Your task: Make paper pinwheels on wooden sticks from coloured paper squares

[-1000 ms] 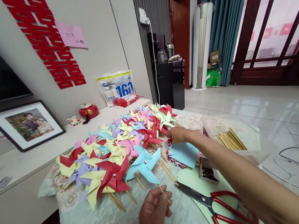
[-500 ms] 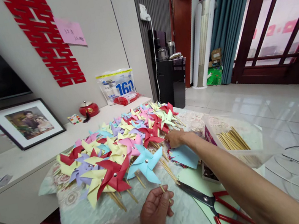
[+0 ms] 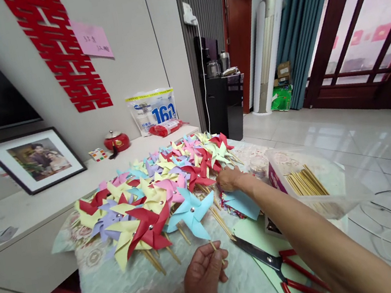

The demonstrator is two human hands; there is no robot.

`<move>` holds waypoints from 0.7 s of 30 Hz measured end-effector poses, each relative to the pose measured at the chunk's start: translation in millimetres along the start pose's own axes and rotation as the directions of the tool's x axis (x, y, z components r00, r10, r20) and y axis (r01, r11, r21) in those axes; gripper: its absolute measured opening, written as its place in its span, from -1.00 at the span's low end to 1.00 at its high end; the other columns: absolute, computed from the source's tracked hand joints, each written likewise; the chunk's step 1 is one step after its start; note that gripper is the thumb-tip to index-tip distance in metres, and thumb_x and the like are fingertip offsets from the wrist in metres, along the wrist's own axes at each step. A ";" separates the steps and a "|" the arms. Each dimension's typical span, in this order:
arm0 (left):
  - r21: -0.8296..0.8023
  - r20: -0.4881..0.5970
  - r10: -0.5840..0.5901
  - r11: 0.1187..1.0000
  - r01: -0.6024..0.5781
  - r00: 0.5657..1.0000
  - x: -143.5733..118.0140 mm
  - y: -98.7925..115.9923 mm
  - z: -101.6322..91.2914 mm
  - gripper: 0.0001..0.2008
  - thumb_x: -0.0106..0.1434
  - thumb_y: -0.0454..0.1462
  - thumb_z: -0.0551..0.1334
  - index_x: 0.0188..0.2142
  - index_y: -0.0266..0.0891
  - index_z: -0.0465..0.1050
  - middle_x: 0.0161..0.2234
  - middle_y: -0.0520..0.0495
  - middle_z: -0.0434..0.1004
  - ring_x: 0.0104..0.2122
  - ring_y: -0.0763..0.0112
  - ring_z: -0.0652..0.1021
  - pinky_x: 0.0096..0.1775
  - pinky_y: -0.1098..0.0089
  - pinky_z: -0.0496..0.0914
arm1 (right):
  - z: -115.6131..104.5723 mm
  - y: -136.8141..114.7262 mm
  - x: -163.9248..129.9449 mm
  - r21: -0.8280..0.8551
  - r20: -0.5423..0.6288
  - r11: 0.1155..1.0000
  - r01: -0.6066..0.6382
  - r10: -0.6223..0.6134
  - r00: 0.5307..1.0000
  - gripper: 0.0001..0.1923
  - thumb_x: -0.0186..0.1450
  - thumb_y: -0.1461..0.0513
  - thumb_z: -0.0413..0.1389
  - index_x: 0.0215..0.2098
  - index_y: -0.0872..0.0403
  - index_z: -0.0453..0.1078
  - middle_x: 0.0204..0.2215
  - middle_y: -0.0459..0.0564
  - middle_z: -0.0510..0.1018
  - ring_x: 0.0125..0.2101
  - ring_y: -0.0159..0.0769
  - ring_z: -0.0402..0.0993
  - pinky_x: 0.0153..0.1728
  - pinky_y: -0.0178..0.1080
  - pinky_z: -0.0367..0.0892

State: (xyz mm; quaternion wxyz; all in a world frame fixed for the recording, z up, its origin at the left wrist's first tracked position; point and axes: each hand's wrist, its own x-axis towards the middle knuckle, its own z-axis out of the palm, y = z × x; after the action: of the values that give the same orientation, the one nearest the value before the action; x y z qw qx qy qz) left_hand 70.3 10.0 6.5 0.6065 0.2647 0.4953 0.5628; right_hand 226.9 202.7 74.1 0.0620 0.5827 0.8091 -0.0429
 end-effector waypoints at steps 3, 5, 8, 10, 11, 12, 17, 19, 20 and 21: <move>-0.002 0.006 0.003 1.000 -0.003 1.000 0.2 -0.3 0.0 -0.70 -0.04 -0.15 0.45 -0.37 -0.33 0.57 -0.52 -0.12 0.59 -0.55 0.41 0.48 -0.55 0.49 0.25 | -0.2 -2.1 0.7 -0.077 0.072 0.997 0.006 0.000 0.997 -0.67 0.42 0.15 0.15 0.11 0.08 0.38 0.07 0.08 0.49 -0.04 -0.14 0.51 -0.06 0.00 0.48; 0.002 0.005 0.003 1.000 -0.003 1.000 0.3 -0.8 0.0 -0.69 -0.04 -0.15 0.45 -0.36 -0.33 0.57 -0.51 -0.13 0.59 -0.54 0.41 0.48 -0.55 0.49 0.25 | -1.0 -2.9 1.2 -0.107 0.086 0.994 0.010 -0.001 0.996 -0.66 0.42 0.15 0.15 0.11 0.09 0.38 0.06 0.08 0.49 -0.04 -0.14 0.51 -0.06 0.01 0.48; -0.002 0.007 0.003 1.000 -0.003 1.000 0.3 -2.0 -0.5 -0.68 -0.03 -0.14 0.45 -0.36 -0.32 0.56 -0.51 -0.12 0.59 -0.54 0.41 0.49 -0.56 0.50 0.26 | -1.3 -3.4 1.9 -0.132 0.082 0.991 0.008 0.003 0.997 -0.66 0.42 0.14 0.15 0.11 0.09 0.38 0.06 0.08 0.49 -0.04 -0.14 0.51 -0.05 0.01 0.47; -0.009 0.017 0.010 1.000 -0.009 1.000 0.7 -3.0 -1.4 -0.68 -0.02 -0.13 0.45 -0.35 -0.32 0.56 -0.51 -0.12 0.59 -0.54 0.42 0.49 -0.56 0.50 0.26 | -0.3 -3.9 2.3 -0.141 0.071 0.990 0.004 0.006 0.997 -0.66 0.42 0.14 0.14 0.11 0.09 0.38 0.07 0.08 0.49 -0.04 -0.14 0.51 -0.04 0.01 0.47; -0.009 0.025 0.010 1.000 -0.009 1.000 1.1 -3.4 -2.0 -0.68 -0.02 -0.14 0.45 -0.35 -0.33 0.56 -0.51 -0.12 0.59 -0.54 0.42 0.49 -0.56 0.50 0.26 | 0.4 -4.3 2.4 -0.145 0.065 0.989 0.002 0.007 0.998 -0.66 0.42 0.13 0.14 0.10 0.09 0.38 0.07 0.08 0.49 -0.03 -0.13 0.51 -0.04 0.02 0.46; -0.007 0.033 0.008 1.000 -0.008 0.999 1.6 -3.9 -2.7 -0.68 -0.02 -0.14 0.45 -0.35 -0.33 0.56 -0.51 -0.12 0.60 -0.54 0.41 0.49 -0.56 0.50 0.27 | 1.2 -4.9 2.4 -0.148 0.059 0.989 0.000 0.009 0.998 -0.66 0.42 0.13 0.14 0.10 0.09 0.38 0.07 0.08 0.49 -0.03 -0.13 0.50 -0.03 0.02 0.46; 0.018 0.053 -0.021 1.000 0.020 0.998 5.7 -6.5 -5.2 -0.65 -0.04 -0.12 0.46 -0.33 -0.34 0.56 -0.48 -0.14 0.61 -0.53 0.40 0.50 -0.55 0.49 0.29 | 4.6 -10.3 -0.5 -0.167 0.052 0.986 -0.008 0.017 0.998 -0.66 0.42 0.12 0.14 0.10 0.08 0.39 0.07 0.08 0.49 -0.02 -0.13 0.50 -0.03 0.02 0.45; 0.011 0.050 -0.020 1.000 0.020 0.999 6.8 -7.9 -5.6 -0.64 -0.04 -0.11 0.46 -0.33 -0.34 0.56 -0.49 -0.14 0.61 -0.53 0.40 0.50 -0.55 0.49 0.29 | 5.3 -12.6 -1.9 -0.171 0.063 0.985 -0.001 0.012 0.998 -0.67 0.42 0.12 0.14 0.10 0.08 0.39 0.07 0.08 0.49 -0.02 -0.13 0.50 -0.02 0.03 0.45; 0.007 0.050 -0.016 1.000 0.016 0.999 7.1 -8.6 -5.7 -0.64 -0.03 -0.11 0.46 -0.33 -0.33 0.56 -0.49 -0.14 0.60 -0.53 0.40 0.50 -0.55 0.49 0.28 | 5.6 -13.6 -2.3 -0.173 0.071 0.985 0.000 0.013 0.997 -0.67 0.42 0.13 0.14 0.10 0.08 0.39 0.07 0.08 0.49 -0.02 -0.13 0.50 -0.02 0.02 0.45; 0.004 0.051 -0.010 1.000 0.009 0.999 7.2 -9.3 -5.8 -0.65 -0.02 -0.12 0.45 -0.33 -0.33 0.56 -0.49 -0.13 0.61 -0.53 0.41 0.50 -0.55 0.49 0.28 | 5.9 -14.3 -2.4 -0.176 0.079 0.984 -0.002 0.016 0.997 -0.67 0.42 0.13 0.14 0.10 0.08 0.39 0.07 0.08 0.49 -0.03 -0.13 0.50 -0.02 0.02 0.45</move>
State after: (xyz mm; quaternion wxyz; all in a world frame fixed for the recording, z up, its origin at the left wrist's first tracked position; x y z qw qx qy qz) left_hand 68.1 13.4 -6.1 0.6210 0.2777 0.4822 0.5520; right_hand 214.4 195.0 68.6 0.1458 0.5765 0.8040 0.0056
